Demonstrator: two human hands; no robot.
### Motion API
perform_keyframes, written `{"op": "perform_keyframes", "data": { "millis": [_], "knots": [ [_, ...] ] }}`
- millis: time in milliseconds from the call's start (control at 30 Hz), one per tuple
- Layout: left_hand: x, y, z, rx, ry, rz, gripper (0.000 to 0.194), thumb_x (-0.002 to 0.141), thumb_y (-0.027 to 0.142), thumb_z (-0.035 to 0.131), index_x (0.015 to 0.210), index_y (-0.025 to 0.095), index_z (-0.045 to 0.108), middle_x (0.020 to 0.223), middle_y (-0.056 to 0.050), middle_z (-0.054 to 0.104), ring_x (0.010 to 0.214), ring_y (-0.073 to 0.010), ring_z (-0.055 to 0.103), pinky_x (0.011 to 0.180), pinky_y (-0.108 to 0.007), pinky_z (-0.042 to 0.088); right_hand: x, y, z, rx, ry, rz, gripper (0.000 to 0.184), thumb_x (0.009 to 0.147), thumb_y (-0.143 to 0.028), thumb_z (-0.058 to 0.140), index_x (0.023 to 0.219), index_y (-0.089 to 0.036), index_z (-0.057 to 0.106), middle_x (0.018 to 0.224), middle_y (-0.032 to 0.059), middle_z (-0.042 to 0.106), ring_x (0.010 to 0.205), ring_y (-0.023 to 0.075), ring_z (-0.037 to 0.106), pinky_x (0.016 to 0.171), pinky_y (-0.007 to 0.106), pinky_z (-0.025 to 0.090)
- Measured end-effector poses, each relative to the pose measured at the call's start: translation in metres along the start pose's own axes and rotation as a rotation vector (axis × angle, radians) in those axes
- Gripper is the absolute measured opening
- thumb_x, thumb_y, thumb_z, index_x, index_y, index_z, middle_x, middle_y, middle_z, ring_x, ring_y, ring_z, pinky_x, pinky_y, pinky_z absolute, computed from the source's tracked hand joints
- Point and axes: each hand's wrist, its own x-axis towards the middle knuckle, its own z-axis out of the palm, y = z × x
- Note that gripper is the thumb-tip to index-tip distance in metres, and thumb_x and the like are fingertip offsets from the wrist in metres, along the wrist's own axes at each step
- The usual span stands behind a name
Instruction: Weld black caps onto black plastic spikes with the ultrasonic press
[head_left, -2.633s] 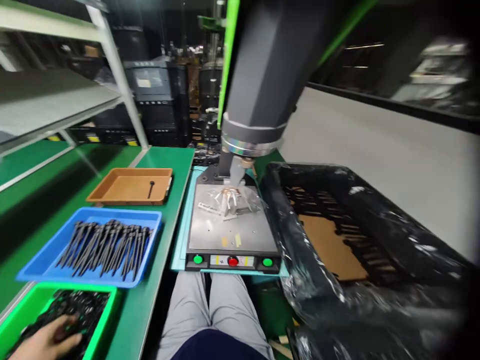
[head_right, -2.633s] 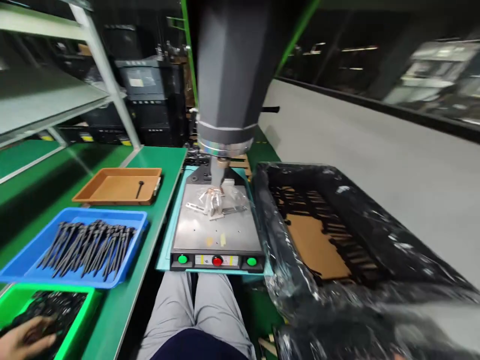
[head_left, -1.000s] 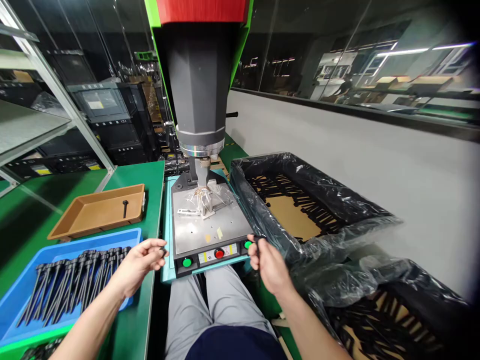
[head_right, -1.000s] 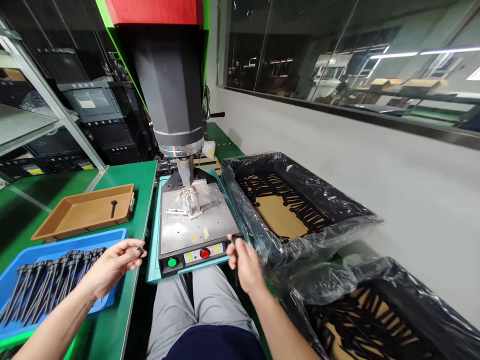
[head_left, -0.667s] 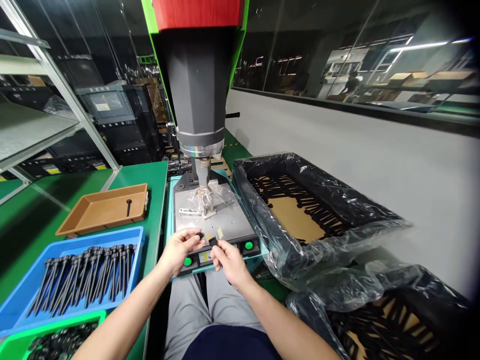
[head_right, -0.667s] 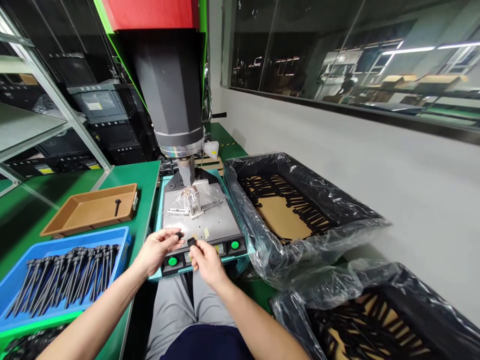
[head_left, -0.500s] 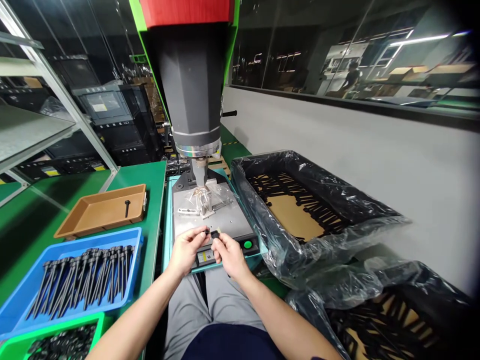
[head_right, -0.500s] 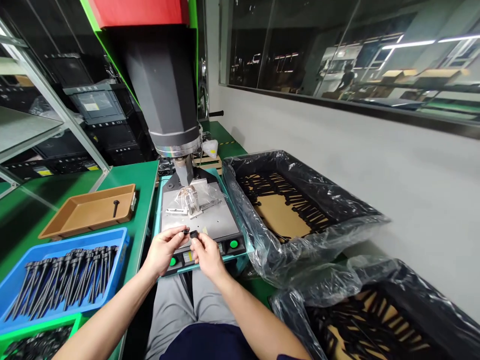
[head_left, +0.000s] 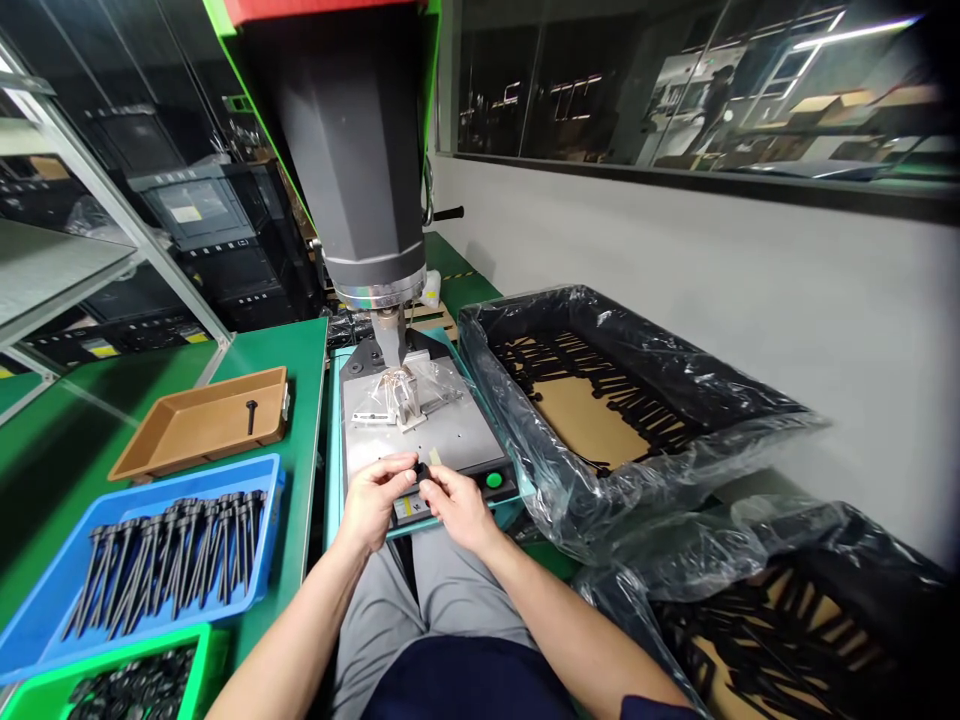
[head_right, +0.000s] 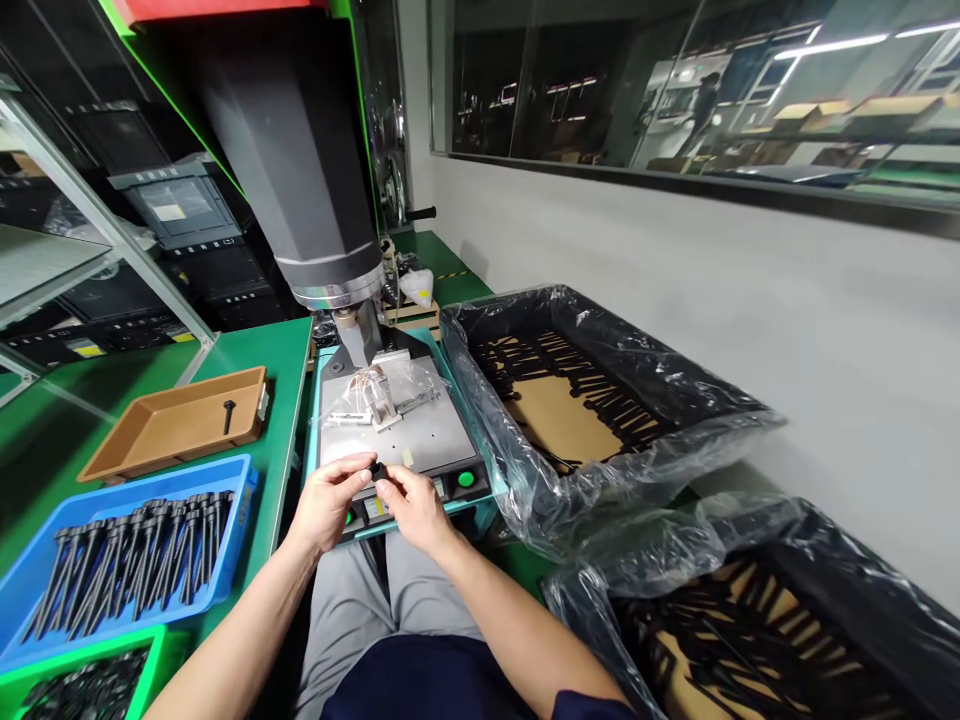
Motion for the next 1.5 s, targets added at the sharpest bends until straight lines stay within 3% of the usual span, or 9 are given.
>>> {"op": "perform_keyframes", "data": {
  "millis": [267,467,600,867,1167,1500],
  "knots": [
    [-0.005,0.002,-0.001,0.078,-0.092,0.050,0.022,0.070,0.033,0.077,0.088,0.022,0.078,0.112,-0.008,0.071,0.113,-0.0254,0.060,0.102,-0.039,0.043,-0.001,0.001,0.000,0.032,-0.007,0.016,0.020,0.089,-0.038,0.052,0.083,-0.021,0.060,0.060,-0.0031,0.051,0.051,0.0113,0.047,0.048,0.023,0.039],
    [-0.004,-0.001,-0.004,-0.061,-0.088,-0.016,0.019,0.064,0.027,0.082,0.081,0.020,0.078,0.103,-0.008,0.073,0.102,-0.0243,0.063,0.097,-0.038,0.045,-0.001,-0.009,0.001,0.101,-0.046,0.052,0.022,0.086,-0.040,0.054,0.081,-0.019,0.059,0.064,-0.0024,0.056,0.049,0.0094,0.047,0.045,0.022,0.039],
    [-0.005,-0.002,-0.001,-0.141,-0.042,-0.019,0.022,0.059,0.024,0.084,0.079,0.019,0.077,0.102,-0.008,0.073,0.101,-0.0241,0.063,0.097,-0.039,0.045,-0.001,-0.013,0.003,0.151,-0.076,0.085,0.028,0.087,-0.044,0.054,0.076,-0.018,0.057,0.055,-0.0047,0.052,0.043,0.0082,0.045,0.043,0.021,0.039],
    [-0.008,-0.003,-0.002,-0.126,0.007,-0.057,0.024,0.055,0.024,0.086,0.077,0.019,0.077,0.098,-0.007,0.072,0.097,-0.0224,0.063,0.093,-0.038,0.044,-0.005,0.003,0.011,0.047,-0.004,0.009,0.018,0.088,-0.034,0.055,0.080,-0.019,0.058,0.060,-0.0044,0.052,0.050,0.0090,0.048,0.047,0.020,0.038],
    [-0.014,-0.002,-0.002,-0.174,0.046,0.007,0.018,0.058,0.021,0.084,0.075,0.019,0.077,0.097,-0.005,0.072,0.098,-0.0214,0.062,0.094,-0.036,0.044,-0.005,-0.002,0.017,0.114,0.015,0.005,0.019,0.086,-0.036,0.057,0.085,-0.018,0.061,0.056,-0.0054,0.049,0.048,0.0094,0.045,0.046,0.021,0.036],
    [-0.011,-0.002,-0.009,-0.142,-0.019,-0.003,0.019,0.058,0.022,0.085,0.075,0.019,0.077,0.099,-0.007,0.072,0.095,-0.0220,0.063,0.090,-0.037,0.047,-0.003,-0.005,0.012,-0.007,0.026,-0.099,0.016,0.085,-0.031,0.059,0.089,-0.017,0.065,0.062,-0.0033,0.054,0.054,0.0106,0.048,0.053,0.022,0.039]
  ]
}}
